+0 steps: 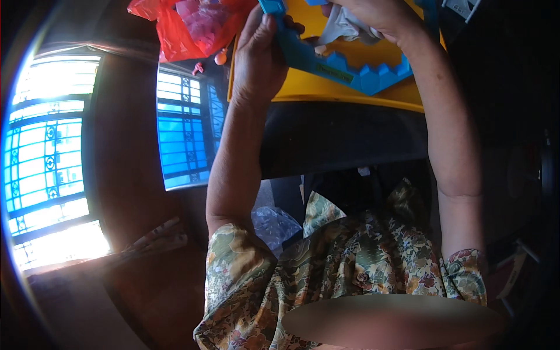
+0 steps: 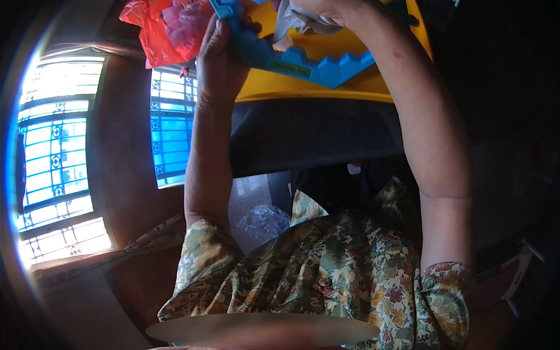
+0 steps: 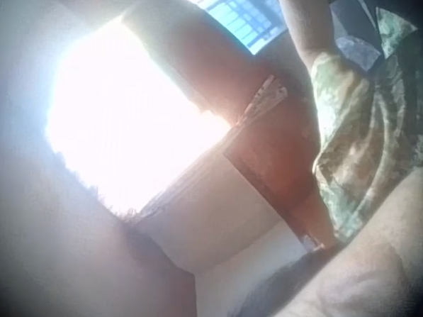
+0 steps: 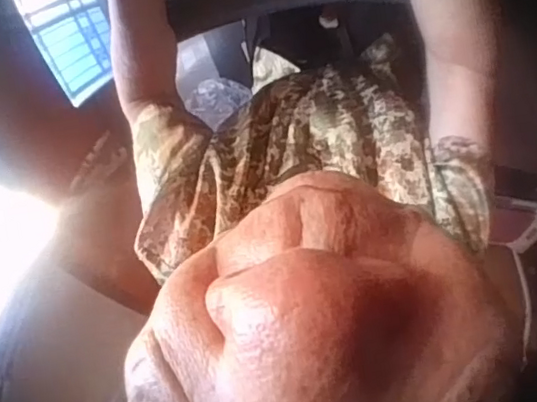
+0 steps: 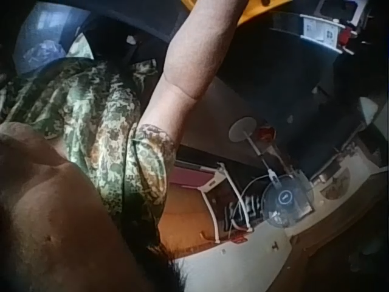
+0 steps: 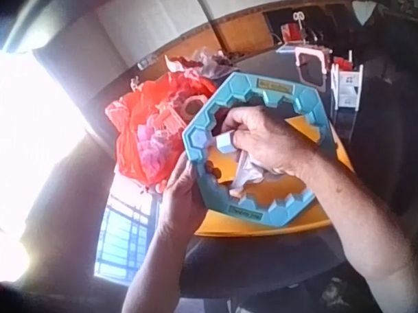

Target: Assembling the hexagonal ice block pieces into the frame of a Penguin Trap board game.

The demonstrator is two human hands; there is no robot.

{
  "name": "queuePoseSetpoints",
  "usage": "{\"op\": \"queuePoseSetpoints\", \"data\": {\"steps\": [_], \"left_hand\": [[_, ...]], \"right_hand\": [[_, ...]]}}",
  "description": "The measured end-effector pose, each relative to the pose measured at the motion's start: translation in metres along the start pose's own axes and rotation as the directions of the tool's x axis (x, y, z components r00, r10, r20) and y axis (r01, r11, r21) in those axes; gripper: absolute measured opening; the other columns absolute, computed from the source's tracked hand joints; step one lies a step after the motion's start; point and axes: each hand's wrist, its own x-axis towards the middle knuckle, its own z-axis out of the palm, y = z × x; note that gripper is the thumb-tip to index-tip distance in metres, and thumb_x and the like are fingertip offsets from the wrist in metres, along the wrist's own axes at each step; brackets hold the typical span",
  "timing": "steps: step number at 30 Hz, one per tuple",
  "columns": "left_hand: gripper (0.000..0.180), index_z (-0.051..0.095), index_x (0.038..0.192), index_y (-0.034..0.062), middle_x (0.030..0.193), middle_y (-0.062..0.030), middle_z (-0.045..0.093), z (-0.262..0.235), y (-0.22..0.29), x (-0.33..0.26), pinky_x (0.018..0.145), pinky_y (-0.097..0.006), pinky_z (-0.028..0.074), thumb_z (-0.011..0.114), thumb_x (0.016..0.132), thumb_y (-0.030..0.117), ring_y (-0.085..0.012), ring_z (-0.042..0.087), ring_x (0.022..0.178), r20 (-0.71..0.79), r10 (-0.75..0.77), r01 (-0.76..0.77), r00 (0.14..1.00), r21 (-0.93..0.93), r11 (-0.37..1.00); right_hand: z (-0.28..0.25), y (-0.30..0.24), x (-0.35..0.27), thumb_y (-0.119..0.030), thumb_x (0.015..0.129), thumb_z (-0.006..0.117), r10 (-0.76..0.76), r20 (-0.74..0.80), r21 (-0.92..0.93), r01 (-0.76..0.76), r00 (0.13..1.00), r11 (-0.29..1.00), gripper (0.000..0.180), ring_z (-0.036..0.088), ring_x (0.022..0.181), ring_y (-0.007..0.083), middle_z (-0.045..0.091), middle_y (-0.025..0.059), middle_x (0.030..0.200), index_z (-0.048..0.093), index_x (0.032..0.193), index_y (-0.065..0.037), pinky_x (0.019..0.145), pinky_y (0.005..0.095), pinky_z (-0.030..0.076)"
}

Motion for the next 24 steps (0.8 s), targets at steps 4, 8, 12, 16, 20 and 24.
{"op": "queuePoseSetpoints", "data": {"steps": [4,8,12,16,20,24], "left_hand": [[0.044,0.054,0.14,0.0087,0.115,-0.0098,0.066,0.01,0.001,0.0,0.097,-0.053,0.057,0.061,0.105,0.035,-0.0262,0.066,0.114,0.044,0.023,-0.024,0.999,0.015,1.0],[0.045,0.053,0.139,0.0076,0.119,-0.0102,0.064,0.012,0.002,-0.001,0.101,-0.053,0.054,0.062,0.104,0.035,-0.0265,0.065,0.114,-0.011,0.018,-0.017,1.0,0.02,1.0],[0.044,0.053,0.137,0.0079,0.119,-0.0101,0.062,0.01,0.005,0.001,0.096,-0.049,0.054,0.062,0.103,0.034,-0.0235,0.064,0.107,0.004,-0.005,0.005,1.0,-0.031,1.0],[0.045,0.06,0.13,0.0078,0.112,-0.0099,0.066,0.0,0.006,-0.001,0.086,-0.041,0.054,0.063,0.102,0.043,-0.022,0.064,0.096,-0.067,-0.044,0.035,0.997,-0.132,0.991],[0.047,0.06,0.129,0.0068,0.108,-0.0087,0.067,-0.012,0.005,0.002,0.08,-0.037,0.055,0.067,0.1,0.043,-0.0185,0.065,0.09,-0.068,-0.054,0.045,0.996,-0.131,0.99],[0.053,0.056,0.135,0.0069,0.111,-0.0084,0.062,-0.017,0.001,0.007,0.082,-0.039,0.055,0.063,0.101,0.047,-0.0197,0.063,0.094,-0.072,-0.008,0.01,0.997,0.019,1.0]], "right_hand": [[-0.016,0.01,0.001,-0.001,0.097,0.054,0.012,-0.099,0.02,-0.01,0.995,1.0,0.016,0.067,0.078,0.0149,0.069,0.0072,0.088,0.067,0.107,0.002,0.069,0.0306,0.054],[-0.012,0.007,0.001,0.0,0.095,0.05,0.116,-0.021,-0.12,-0.118,0.993,0.986,0.023,0.071,0.085,0.0193,0.072,0.0115,0.095,0.067,0.111,0.003,0.075,0.0339,0.056],[-0.008,0.002,-0.008,-0.002,0.094,0.051,0.046,0.021,-0.216,-0.04,0.999,0.976,0.025,0.071,0.092,0.0238,0.073,0.0141,0.102,0.068,0.112,0.0,0.083,0.0362,0.056],[0.005,0.034,0.001,-0.006,0.093,0.055,0.127,0.111,-0.244,-0.097,0.986,0.965,0.022,0.071,0.097,0.0274,0.074,0.0153,0.104,0.071,0.108,-0.001,0.087,0.0374,0.056],[0.008,0.062,-0.004,-0.01,0.088,0.077,0.095,0.093,-0.735,0.004,0.991,0.678,0.027,0.073,0.106,0.0291,0.074,0.0128,0.108,0.07,0.114,-0.01,0.092,0.0367,0.057],[0.012,0.061,0.008,-0.017,0.092,0.074,0.213,0.067,-0.829,-0.064,0.975,0.555,0.024,0.073,0.106,0.0278,0.074,0.0112,0.112,0.069,0.114,-0.009,0.089,0.0383,0.057]]}}
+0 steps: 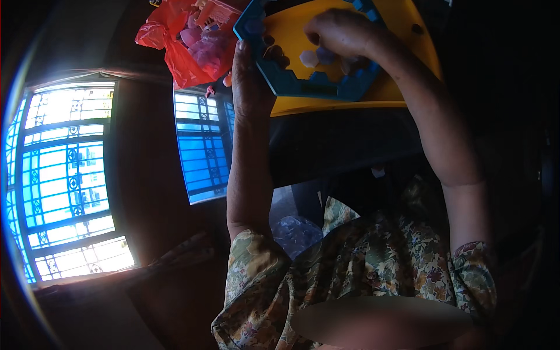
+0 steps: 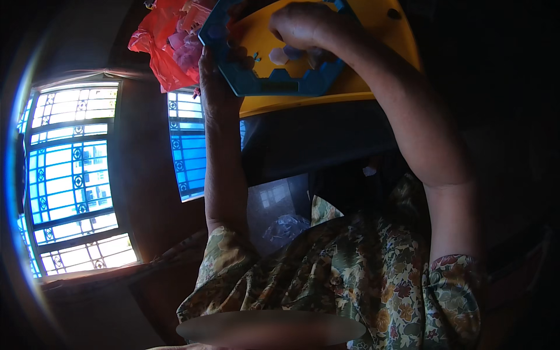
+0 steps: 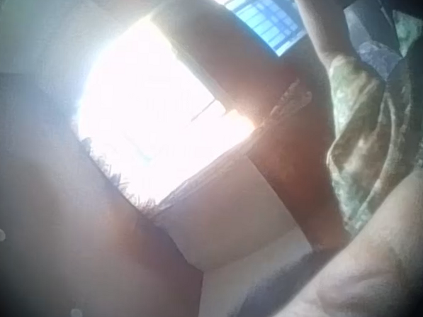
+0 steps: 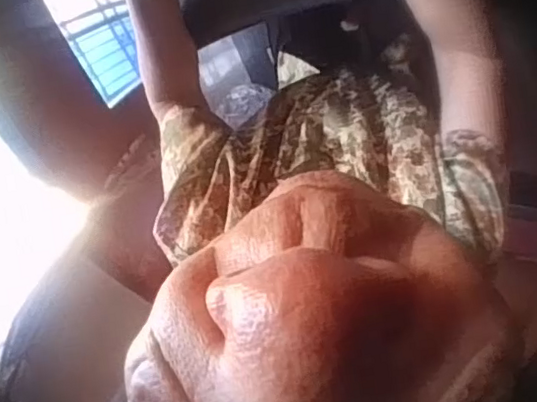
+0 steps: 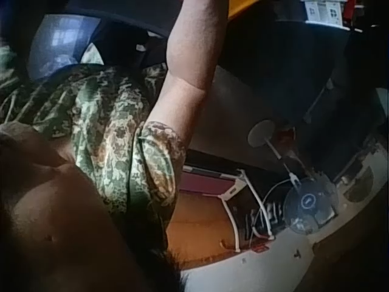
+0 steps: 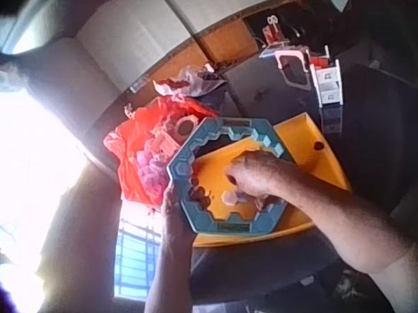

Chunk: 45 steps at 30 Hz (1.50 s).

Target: Assembling the hexagonal ice block pieces into the frame of a Penguin Trap board game.

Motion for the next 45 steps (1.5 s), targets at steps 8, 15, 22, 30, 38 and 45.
{"op": "queuePoseSetpoints", "data": {"steps": [8,15,22,30,38,45], "left_hand": [[0.054,0.056,0.139,0.007,0.122,-0.0074,0.068,-0.011,0.001,-0.004,0.091,-0.041,0.058,0.061,0.103,0.046,-0.0214,0.068,0.104,-0.014,0.0,0.0,1.0,0.055,0.998],[0.044,0.059,0.137,0.0099,0.113,-0.0032,0.064,0.004,0.0,-0.007,0.087,-0.042,0.056,0.062,0.103,0.038,-0.0196,0.061,0.098,-0.089,-0.057,0.057,0.994,-0.007,0.998],[0.043,0.06,0.135,0.01,0.12,-0.0034,0.064,0.015,-0.005,-0.007,0.091,-0.043,0.054,0.06,0.104,0.039,-0.0211,0.059,0.102,-0.025,-0.034,0.032,0.999,-0.081,0.996],[0.042,0.057,0.137,0.0109,0.123,-0.0029,0.064,0.011,-0.011,-0.006,0.097,-0.043,0.051,0.059,0.105,0.038,-0.0206,0.06,0.105,0.087,0.005,0.003,0.996,-0.094,0.996],[0.045,0.056,0.139,0.0109,0.124,-0.0037,0.064,0.006,-0.01,-0.007,0.096,-0.044,0.052,0.061,0.104,0.039,-0.0212,0.061,0.107,0.045,-0.007,0.01,0.999,-0.06,0.998],[0.047,0.054,0.141,0.0103,0.126,-0.0055,0.065,0.007,-0.003,-0.008,0.092,-0.044,0.057,0.062,0.103,0.037,-0.0214,0.064,0.104,0.108,0.044,-0.037,0.993,-0.064,0.997]], "right_hand": [[-0.054,-0.011,-0.028,-0.022,0.097,0.062,-0.169,0.074,0.314,0.138,0.983,0.939,0.024,0.073,0.088,0.0309,0.076,0.0174,0.099,0.073,0.109,-0.004,0.083,0.0412,0.056],[-0.051,-0.052,-0.037,-0.045,0.098,0.062,0.128,0.319,0.111,-0.171,0.939,0.979,0.038,0.073,0.086,0.0251,0.076,0.0107,0.098,0.074,0.11,-0.011,0.078,0.0395,0.055],[-0.049,-0.01,-0.03,-0.017,0.091,0.072,-0.11,-0.173,0.716,0.201,0.979,0.669,0.033,0.069,0.089,0.0193,0.074,0.013,0.099,0.071,0.114,0.006,0.082,0.0319,0.054],[-0.045,-0.008,-0.044,-0.012,0.093,0.07,-0.206,-0.153,0.913,0.218,0.966,0.344,0.026,0.066,0.093,0.0133,0.065,0.0097,0.101,0.058,0.113,0.0,0.081,0.0252,0.055],[-0.012,0.001,-0.042,-0.012,0.1,0.064,-0.194,-0.008,0.953,0.066,0.981,0.295,0.03,0.067,0.098,0.0157,0.069,0.0119,0.107,0.058,0.124,0.005,0.088,0.0246,0.053],[-0.028,-0.021,-0.059,-0.011,0.1,0.065,-0.09,-0.103,0.816,0.136,0.991,0.561,0.024,0.067,0.107,0.0221,0.069,0.0145,0.11,0.065,0.119,0.004,0.095,0.0309,0.053]]}}
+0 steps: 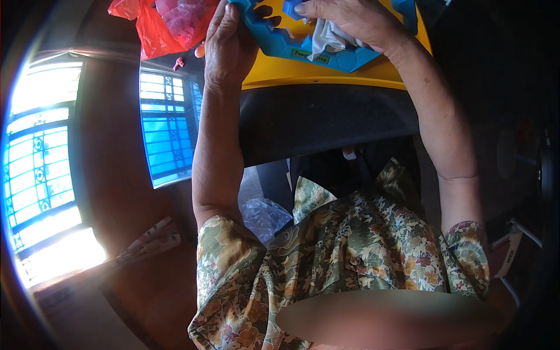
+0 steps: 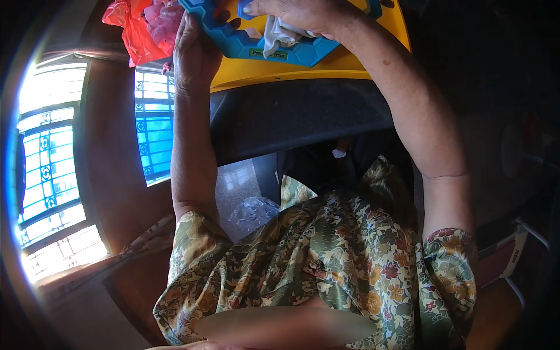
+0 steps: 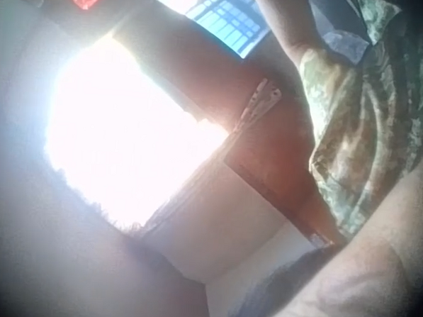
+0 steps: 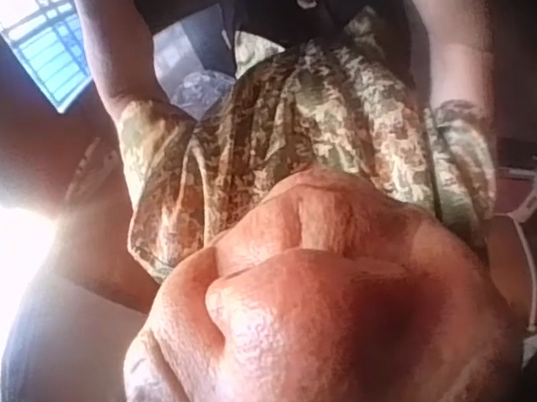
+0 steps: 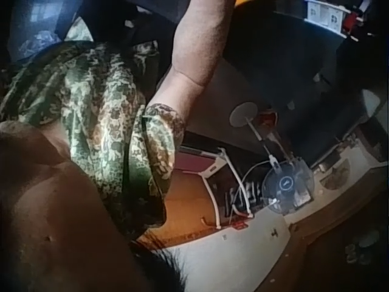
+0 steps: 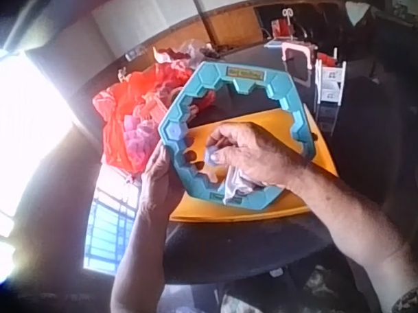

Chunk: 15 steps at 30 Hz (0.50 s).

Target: Assembling the hexagonal ice block pieces into the frame of a Penguin Trap board game.

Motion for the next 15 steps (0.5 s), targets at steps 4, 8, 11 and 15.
{"op": "queuePoseSetpoints", "data": {"steps": [4,8,11,15], "left_hand": [[0.049,0.051,0.144,0.0099,0.127,-0.0065,0.064,0.001,0.001,-0.004,0.092,-0.045,0.058,0.062,0.104,0.036,-0.0228,0.065,0.107,-0.031,0.028,-0.027,0.999,0.052,0.998],[0.052,0.047,0.146,0.0096,0.129,-0.0069,0.064,0.004,0.002,-0.003,0.091,-0.047,0.059,0.062,0.104,0.037,-0.0247,0.067,0.108,0.0,0.042,-0.042,0.999,0.027,0.999],[0.054,0.047,0.146,0.0097,0.13,-0.0067,0.063,-0.008,0.0,-0.004,0.09,-0.048,0.06,0.063,0.103,0.038,-0.0249,0.067,0.109,0.006,0.044,-0.044,0.999,0.035,0.998],[0.056,0.046,0.147,0.0099,0.133,-0.0065,0.062,-0.007,-0.002,-0.004,0.088,-0.048,0.061,0.064,0.102,0.039,-0.0255,0.065,0.111,0.033,0.08,-0.081,0.996,0.045,0.996]], "right_hand": [[0.002,0.007,0.005,-0.009,0.102,0.061,-0.05,-0.042,0.06,0.052,0.998,0.997,0.027,0.067,0.107,0.0223,0.068,0.014,0.107,0.063,0.124,0.005,0.093,0.0304,0.054],[0.004,0.017,0.005,-0.009,0.103,0.058,0.042,0.003,0.433,-0.039,0.999,0.9,0.026,0.068,0.103,0.0192,0.066,0.0124,0.106,0.061,0.126,0.003,0.088,0.0278,0.056],[0.002,0.012,0.004,-0.01,0.104,0.055,0.046,0.078,0.472,-0.077,0.996,0.878,0.025,0.067,0.098,0.0157,0.065,0.0108,0.106,0.06,0.126,0.002,0.082,0.0247,0.056],[0.0,0.006,0.0,-0.009,0.104,0.054,0.162,0.097,0.518,-0.189,0.982,0.834,0.023,0.067,0.096,0.0143,0.064,0.0099,0.107,0.061,0.125,-0.001,0.079,0.0246,0.057]]}}
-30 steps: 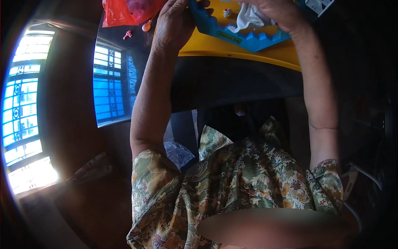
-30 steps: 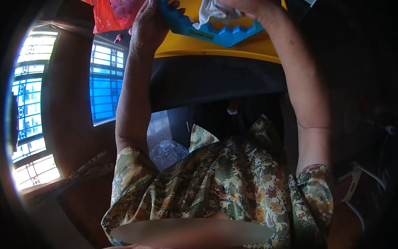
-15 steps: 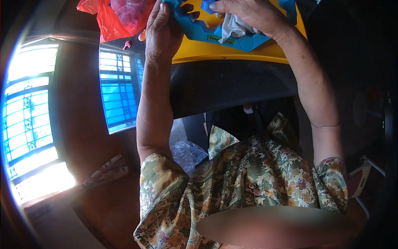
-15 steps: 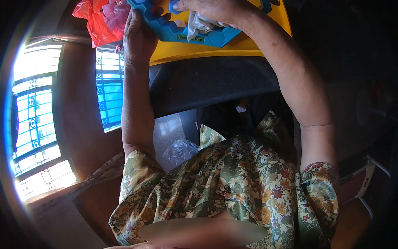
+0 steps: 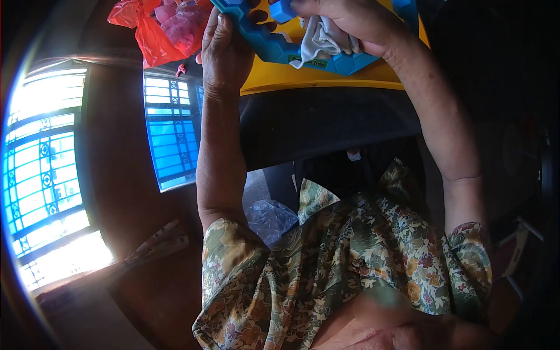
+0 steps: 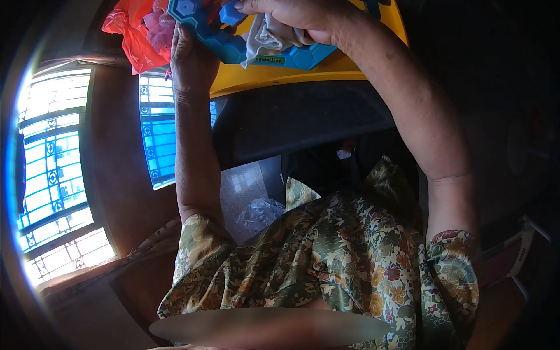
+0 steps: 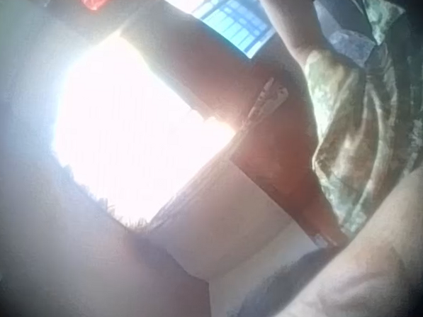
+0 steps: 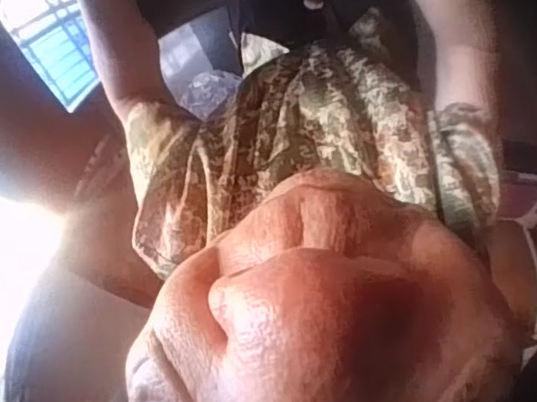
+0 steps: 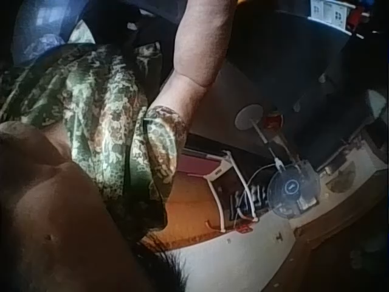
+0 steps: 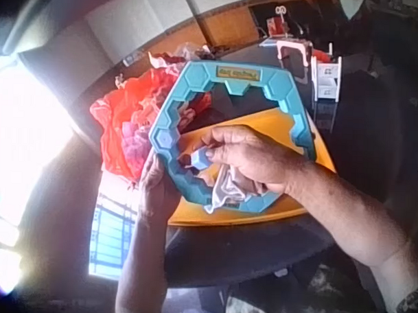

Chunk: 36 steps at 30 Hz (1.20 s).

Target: Assembling the hexagonal ice block pieces into the frame of a Penguin Trap board game.

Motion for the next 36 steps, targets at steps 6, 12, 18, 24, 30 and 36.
{"op": "queuePoseSetpoints", "data": {"steps": [6,12,18,24,30,36], "left_hand": [[0.059,0.045,0.148,0.0095,0.137,-0.0083,0.06,0.008,0.006,0.001,0.089,-0.046,0.06,0.065,0.101,0.04,-0.0263,0.065,0.111,0.06,-0.036,0.034,0.998,0.028,0.999],[0.062,0.044,0.149,0.0089,0.136,-0.0086,0.06,0.014,0.008,-0.002,0.091,-0.045,0.059,0.066,0.1,0.041,-0.027,0.064,0.114,-0.043,-0.063,0.065,0.997,0.037,0.997],[0.066,0.044,0.15,0.0082,0.138,-0.0066,0.059,0.006,0.006,0.002,0.1,-0.041,0.053,0.067,0.099,0.044,-0.0247,0.059,0.125,0.093,0.011,-0.016,0.996,0.054,0.998],[0.063,0.046,0.148,0.0055,0.137,-0.0058,0.06,0.018,0.005,0.003,0.109,-0.04,0.047,0.066,0.1,0.042,-0.0217,0.059,0.125,0.026,-0.001,0.0,1.0,0.042,0.999],[0.047,0.052,0.143,0.0062,0.13,-0.0051,0.063,0.011,0.002,-0.005,0.104,-0.038,0.049,0.061,0.104,0.031,-0.0199,0.062,0.117,-0.09,-0.043,0.04,0.995,-0.037,0.999],[0.047,0.053,0.142,0.0067,0.129,-0.0051,0.063,0.006,0.002,-0.001,0.103,-0.037,0.049,0.062,0.104,0.033,-0.0195,0.063,0.116,-0.01,-0.044,0.043,0.999,-0.059,0.997]], "right_hand": [[0.005,0.0,0.0,-0.009,0.105,0.053,-0.098,0.019,-0.068,0.099,0.995,0.993,0.024,0.067,0.099,0.0165,0.062,0.012,0.114,0.062,0.127,-0.005,0.081,0.0259,0.058],[0.002,0.006,0.004,-0.008,0.105,0.051,-0.136,0.06,-0.081,0.141,0.989,0.987,0.025,0.068,0.102,0.0176,0.063,0.013,0.118,0.062,0.127,-0.005,0.083,0.0277,0.059],[0.016,0.0,-0.003,-0.01,0.108,0.042,-0.049,0.109,0.278,0.017,0.993,0.96,0.03,0.071,0.091,0.016,0.067,0.0116,0.117,0.059,0.132,-0.003,0.078,0.0261,0.059],[-0.008,0.024,0.014,-0.003,0.1,0.065,-0.283,0.428,0.542,0.006,0.858,0.84,0.035,0.071,0.086,0.0124,0.069,0.0083,0.107,0.06,0.134,-0.001,0.073,0.0239,0.06],[0.003,0.012,0.004,0.003,0.093,0.071,-0.113,0.288,0.332,0.012,0.951,0.943,0.041,0.071,0.095,0.0112,0.07,0.0066,0.112,0.062,0.133,0.0,0.081,0.022,0.059],[-0.001,0.01,0.0,0.004,0.087,0.07,-0.125,0.255,0.203,0.073,0.959,0.976,0.046,0.069,0.094,0.0111,0.068,0.0059,0.113,0.063,0.132,-0.001,0.086,0.0229,0.058]]}}
